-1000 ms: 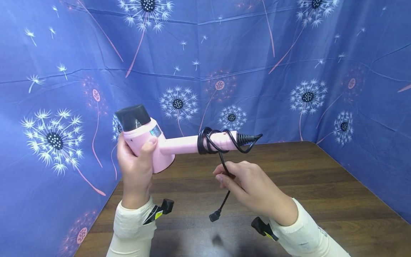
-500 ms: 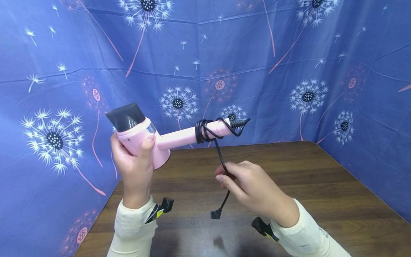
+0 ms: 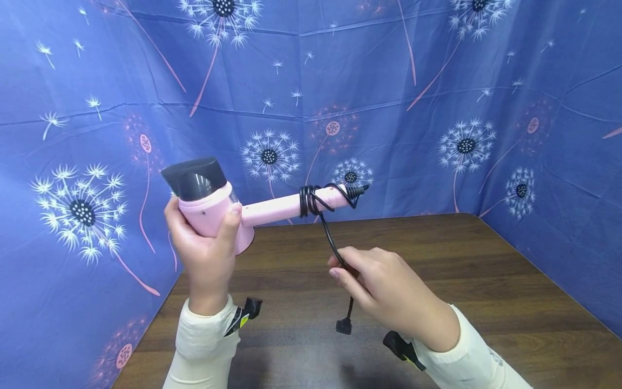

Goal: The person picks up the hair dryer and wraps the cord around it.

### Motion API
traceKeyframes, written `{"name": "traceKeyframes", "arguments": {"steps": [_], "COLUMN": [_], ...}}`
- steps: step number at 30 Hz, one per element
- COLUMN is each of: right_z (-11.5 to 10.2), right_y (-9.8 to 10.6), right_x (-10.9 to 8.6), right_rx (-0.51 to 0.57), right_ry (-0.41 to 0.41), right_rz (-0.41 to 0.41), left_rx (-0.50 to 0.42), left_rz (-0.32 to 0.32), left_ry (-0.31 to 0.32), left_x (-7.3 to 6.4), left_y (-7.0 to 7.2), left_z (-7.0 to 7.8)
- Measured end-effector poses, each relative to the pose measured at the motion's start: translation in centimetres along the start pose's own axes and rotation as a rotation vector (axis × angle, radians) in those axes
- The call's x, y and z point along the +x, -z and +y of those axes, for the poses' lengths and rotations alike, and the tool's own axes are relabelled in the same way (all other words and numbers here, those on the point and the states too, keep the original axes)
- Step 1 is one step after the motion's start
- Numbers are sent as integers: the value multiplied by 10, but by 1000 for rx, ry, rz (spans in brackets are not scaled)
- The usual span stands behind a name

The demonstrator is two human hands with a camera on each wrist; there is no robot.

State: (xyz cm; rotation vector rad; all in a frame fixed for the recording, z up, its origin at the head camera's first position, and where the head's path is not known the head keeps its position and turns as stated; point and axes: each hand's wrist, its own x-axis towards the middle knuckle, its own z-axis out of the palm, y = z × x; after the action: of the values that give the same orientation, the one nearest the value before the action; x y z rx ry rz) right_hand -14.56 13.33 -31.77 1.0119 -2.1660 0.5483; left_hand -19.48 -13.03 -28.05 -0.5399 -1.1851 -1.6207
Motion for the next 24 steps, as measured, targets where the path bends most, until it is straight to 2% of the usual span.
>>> {"name": "traceKeyframes", "arguments": {"steps": [4, 8, 18, 24], "right_z": [-1, -1, -3, -4], "right_y": [1, 2, 5, 5], "right_x": [0, 0, -2, -1], "right_rx": [48, 48, 76, 145], "right_ry": [-4, -6, -34, -61], "right_rz": [2, 19, 25, 35], "left_rx": [72, 120, 334, 433], "left_rz": [-29, -46, -72, -94], "left_ry": [-32, -48, -49, -44], "left_x": [-2, -3, -3, -4], "left_y": [-3, -3, 9, 12], "left_z": [8, 7, -17, -20]}}
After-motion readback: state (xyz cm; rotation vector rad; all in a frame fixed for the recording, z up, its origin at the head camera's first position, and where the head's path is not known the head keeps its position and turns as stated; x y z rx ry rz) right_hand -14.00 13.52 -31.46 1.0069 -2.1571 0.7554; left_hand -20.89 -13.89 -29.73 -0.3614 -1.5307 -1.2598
